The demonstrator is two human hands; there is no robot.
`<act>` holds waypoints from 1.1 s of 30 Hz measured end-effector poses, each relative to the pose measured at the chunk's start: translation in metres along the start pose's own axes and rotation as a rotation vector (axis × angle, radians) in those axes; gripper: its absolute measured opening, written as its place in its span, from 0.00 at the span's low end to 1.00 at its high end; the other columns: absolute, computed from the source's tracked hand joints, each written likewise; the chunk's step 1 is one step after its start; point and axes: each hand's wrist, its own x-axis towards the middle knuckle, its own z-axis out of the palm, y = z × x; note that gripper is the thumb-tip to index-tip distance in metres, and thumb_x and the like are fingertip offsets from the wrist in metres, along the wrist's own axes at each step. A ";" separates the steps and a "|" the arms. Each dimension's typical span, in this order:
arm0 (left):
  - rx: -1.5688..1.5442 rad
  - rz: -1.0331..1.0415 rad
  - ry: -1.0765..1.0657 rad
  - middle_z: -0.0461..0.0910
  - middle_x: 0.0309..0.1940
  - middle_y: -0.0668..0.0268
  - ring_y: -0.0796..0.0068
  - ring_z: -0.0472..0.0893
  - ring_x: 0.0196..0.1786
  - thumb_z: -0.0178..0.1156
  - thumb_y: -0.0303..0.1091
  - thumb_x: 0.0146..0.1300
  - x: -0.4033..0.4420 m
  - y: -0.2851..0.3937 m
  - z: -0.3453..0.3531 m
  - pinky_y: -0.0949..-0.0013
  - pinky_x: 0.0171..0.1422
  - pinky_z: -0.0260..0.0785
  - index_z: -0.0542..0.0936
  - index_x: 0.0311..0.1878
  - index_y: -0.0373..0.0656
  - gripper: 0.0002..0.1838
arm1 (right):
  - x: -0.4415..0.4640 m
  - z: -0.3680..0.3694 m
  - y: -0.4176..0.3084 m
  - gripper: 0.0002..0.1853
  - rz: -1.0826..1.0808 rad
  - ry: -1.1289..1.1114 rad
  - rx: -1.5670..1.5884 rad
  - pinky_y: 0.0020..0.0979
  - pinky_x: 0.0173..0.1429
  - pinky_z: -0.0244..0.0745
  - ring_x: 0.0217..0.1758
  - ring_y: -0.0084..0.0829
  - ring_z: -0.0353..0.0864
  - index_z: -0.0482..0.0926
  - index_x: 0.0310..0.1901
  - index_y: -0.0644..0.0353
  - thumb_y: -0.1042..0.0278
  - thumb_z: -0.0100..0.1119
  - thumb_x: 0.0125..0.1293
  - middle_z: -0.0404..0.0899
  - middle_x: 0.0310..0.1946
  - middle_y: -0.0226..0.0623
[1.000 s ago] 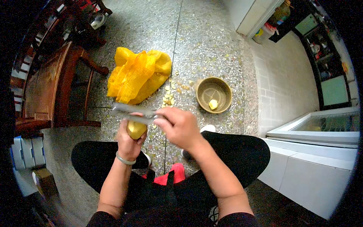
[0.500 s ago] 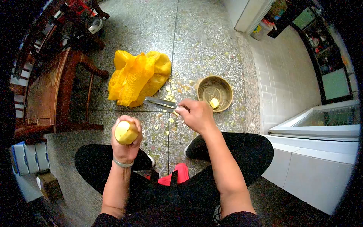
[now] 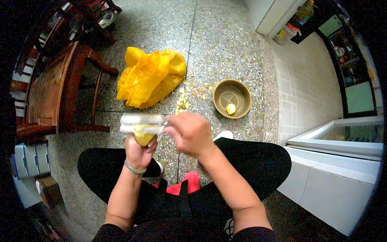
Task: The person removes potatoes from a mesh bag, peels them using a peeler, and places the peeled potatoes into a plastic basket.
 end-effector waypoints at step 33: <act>-0.164 -0.055 -0.088 0.77 0.40 0.62 0.72 0.77 0.35 0.40 0.64 0.69 -0.003 0.010 0.007 0.73 0.37 0.71 0.74 0.50 0.42 0.31 | -0.002 -0.002 0.012 0.10 0.566 -0.033 0.465 0.22 0.33 0.72 0.29 0.17 0.76 0.79 0.45 0.65 0.71 0.59 0.64 0.79 0.28 0.30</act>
